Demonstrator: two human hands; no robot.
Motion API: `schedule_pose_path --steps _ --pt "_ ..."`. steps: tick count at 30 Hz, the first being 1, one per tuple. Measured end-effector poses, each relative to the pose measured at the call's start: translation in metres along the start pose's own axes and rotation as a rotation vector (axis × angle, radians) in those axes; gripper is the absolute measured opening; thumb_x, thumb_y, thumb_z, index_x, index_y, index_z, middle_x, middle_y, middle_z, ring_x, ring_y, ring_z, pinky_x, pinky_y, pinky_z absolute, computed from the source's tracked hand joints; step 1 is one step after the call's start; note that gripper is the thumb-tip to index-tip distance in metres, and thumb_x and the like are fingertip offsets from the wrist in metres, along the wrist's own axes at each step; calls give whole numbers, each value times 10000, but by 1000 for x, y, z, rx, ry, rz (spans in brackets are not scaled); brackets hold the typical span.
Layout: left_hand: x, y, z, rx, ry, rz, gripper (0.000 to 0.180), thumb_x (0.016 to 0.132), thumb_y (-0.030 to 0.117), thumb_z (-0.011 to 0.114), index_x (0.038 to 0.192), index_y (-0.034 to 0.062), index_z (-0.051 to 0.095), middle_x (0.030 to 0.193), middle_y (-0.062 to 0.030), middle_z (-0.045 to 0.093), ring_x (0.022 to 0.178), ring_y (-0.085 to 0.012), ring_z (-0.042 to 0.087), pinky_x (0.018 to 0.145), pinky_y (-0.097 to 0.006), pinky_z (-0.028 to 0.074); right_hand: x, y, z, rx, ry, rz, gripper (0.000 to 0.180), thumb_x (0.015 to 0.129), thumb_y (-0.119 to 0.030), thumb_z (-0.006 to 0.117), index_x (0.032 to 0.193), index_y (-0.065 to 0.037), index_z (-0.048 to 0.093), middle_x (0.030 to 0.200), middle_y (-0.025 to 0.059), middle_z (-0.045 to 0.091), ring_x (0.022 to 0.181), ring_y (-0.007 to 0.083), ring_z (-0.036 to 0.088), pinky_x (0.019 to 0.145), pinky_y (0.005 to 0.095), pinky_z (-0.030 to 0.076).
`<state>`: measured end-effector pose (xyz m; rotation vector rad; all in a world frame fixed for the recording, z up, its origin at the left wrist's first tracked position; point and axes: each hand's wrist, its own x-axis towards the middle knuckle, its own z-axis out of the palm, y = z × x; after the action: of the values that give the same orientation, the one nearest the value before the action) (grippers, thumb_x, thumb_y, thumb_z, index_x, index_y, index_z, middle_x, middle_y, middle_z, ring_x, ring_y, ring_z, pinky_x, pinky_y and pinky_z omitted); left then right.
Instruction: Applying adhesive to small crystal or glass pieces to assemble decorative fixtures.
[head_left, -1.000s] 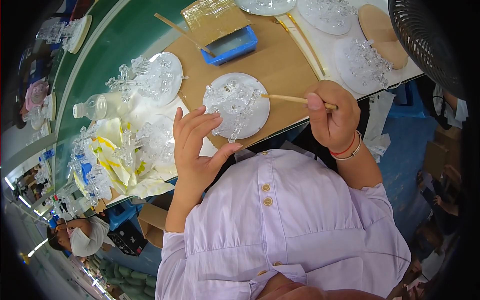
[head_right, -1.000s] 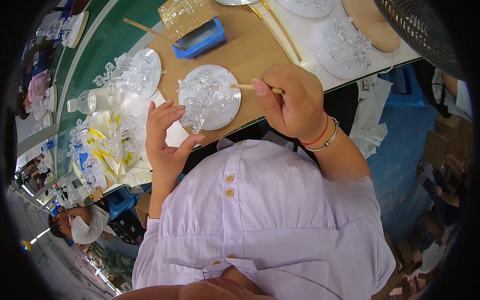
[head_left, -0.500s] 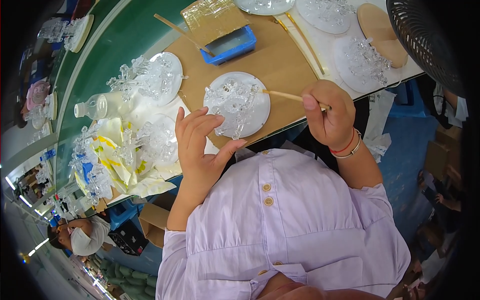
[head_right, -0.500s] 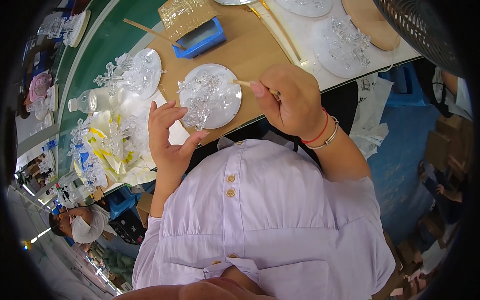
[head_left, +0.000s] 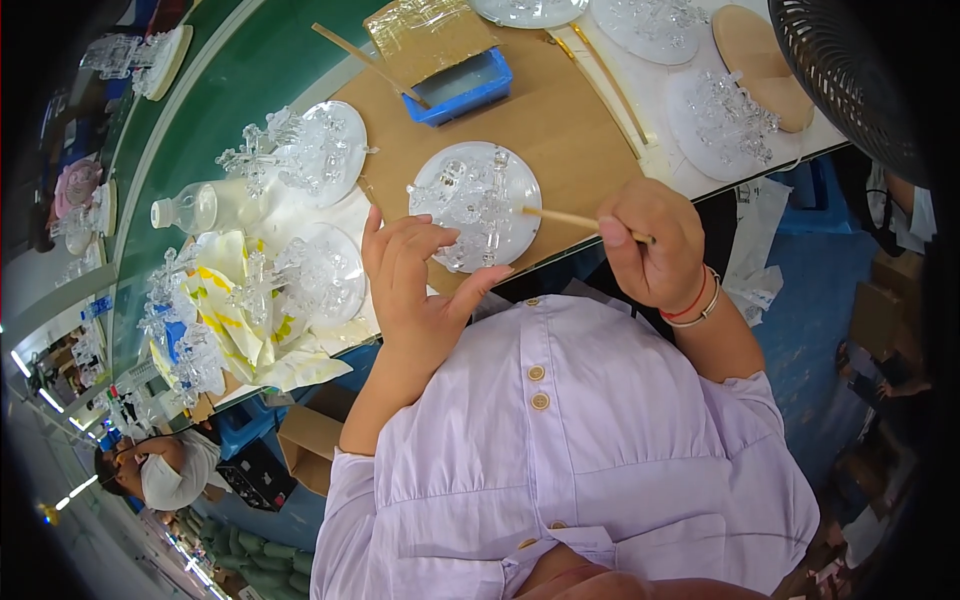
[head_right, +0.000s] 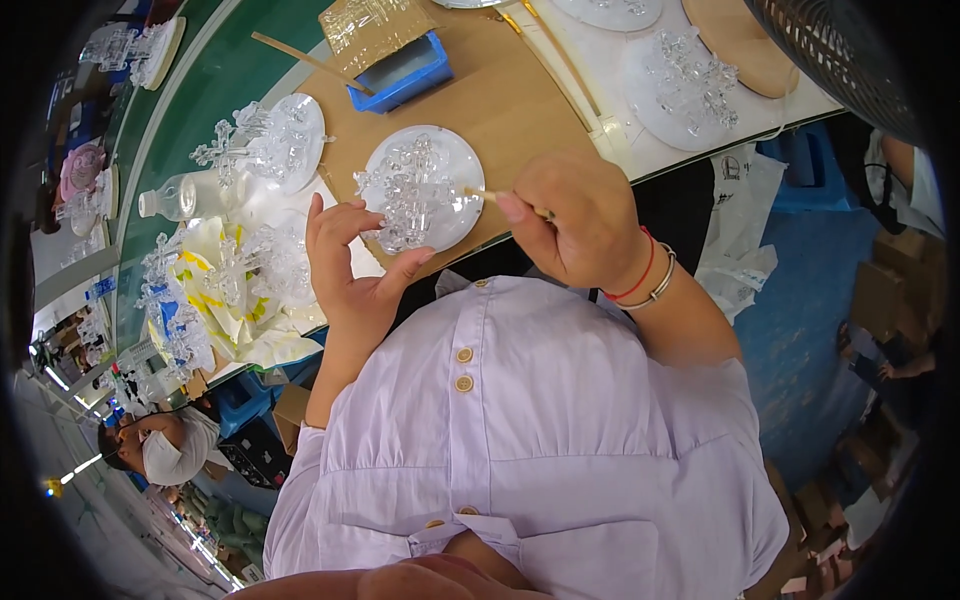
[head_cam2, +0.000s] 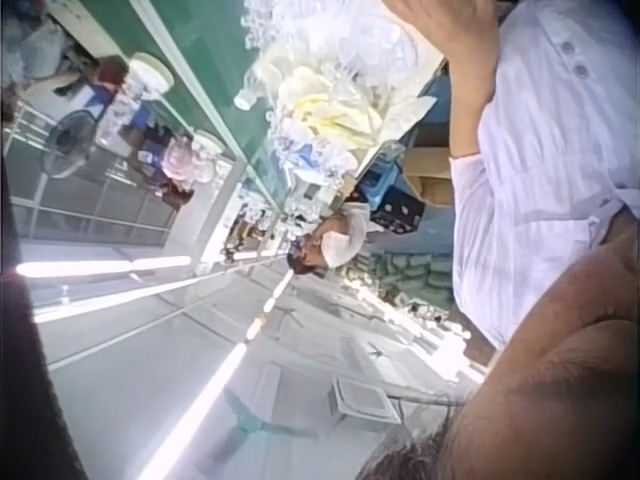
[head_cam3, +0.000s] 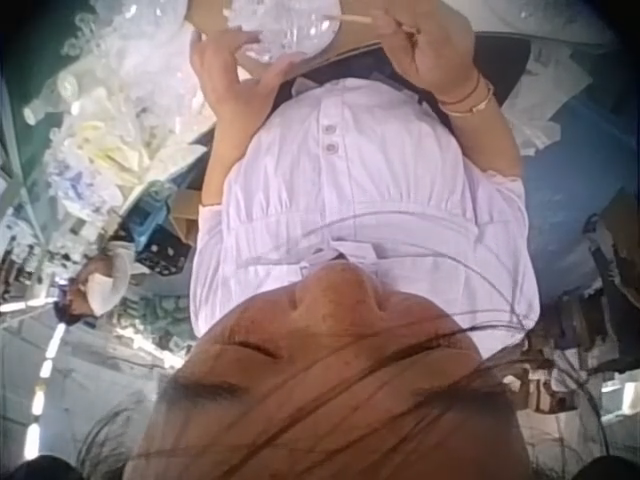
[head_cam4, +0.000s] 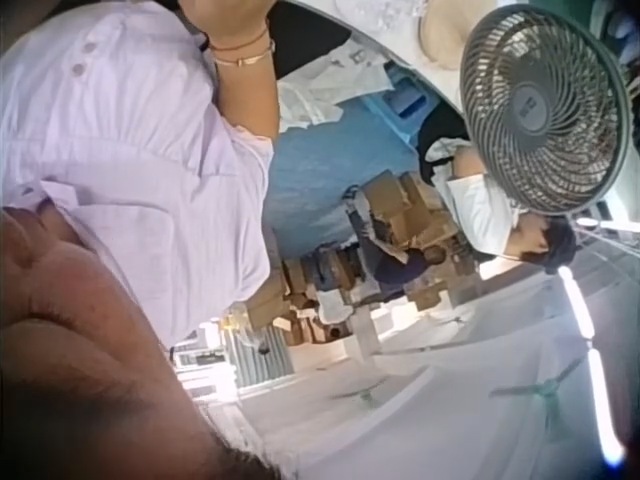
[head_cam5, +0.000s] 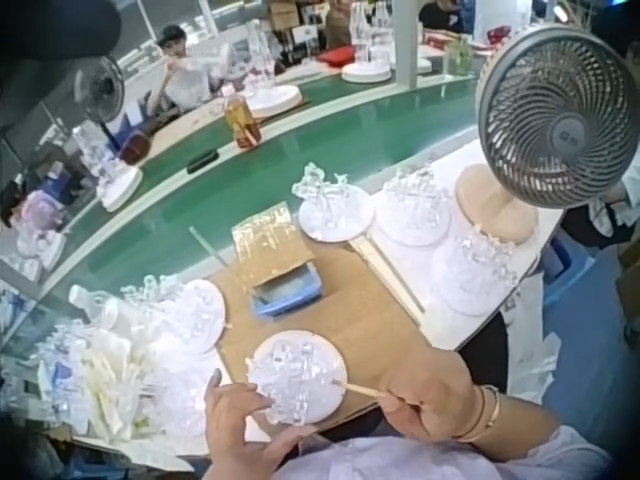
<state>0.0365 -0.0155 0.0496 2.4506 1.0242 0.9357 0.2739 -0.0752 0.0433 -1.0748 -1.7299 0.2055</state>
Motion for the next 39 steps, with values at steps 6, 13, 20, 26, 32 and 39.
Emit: schedule_pose_path --steps 6,13,20,26,32,39 --pt "2 4 3 14 3 4 529 577 289 890 945 91 564 876 -33 593 931 -279 582 1020 -546 341 4 3 -1 -68 43 42 68 877 21 556 888 -13 498 728 103 578 556 226 530 516 312 422" --pt "1 3 5 12 12 7 527 577 292 890 937 89 564 868 -29 588 907 -269 583 1014 -542 342 2 0 -5 34 -94 7 70 887 7 562 894 -3 493 728 114 573 567 250 535 532 319 433" --pt "6 5 9 11 43 35 524 573 298 890 920 86 559 845 -21 578 853 -260 580 999 -546 351 6 13 -2 -52 72 45 68 886 17 555 916 -5 499 737 113 581 583 241 548 539 312 436" --pt "7 4 12 23 75 64 521 575 308 889 904 83 554 824 -16 571 826 -247 572 996 -541 357 -1 3 -10 -16 -30 40 62 887 28 548 901 -4 498 744 118 584 580 235 545 537 306 432" --pt "10 4 13 34 69 73 522 574 318 889 897 87 551 808 -9 565 792 -232 561 996 -527 361 5 12 -5 -80 42 31 68 883 18 558 892 -6 495 745 122 584 584 245 546 542 312 434" --pt "9 2 13 41 67 77 528 577 335 883 902 89 547 800 -11 562 782 -226 558 996 -525 361 0 0 -12 -57 -23 37 59 885 15 556 890 -5 500 743 120 580 579 245 544 541 312 438"
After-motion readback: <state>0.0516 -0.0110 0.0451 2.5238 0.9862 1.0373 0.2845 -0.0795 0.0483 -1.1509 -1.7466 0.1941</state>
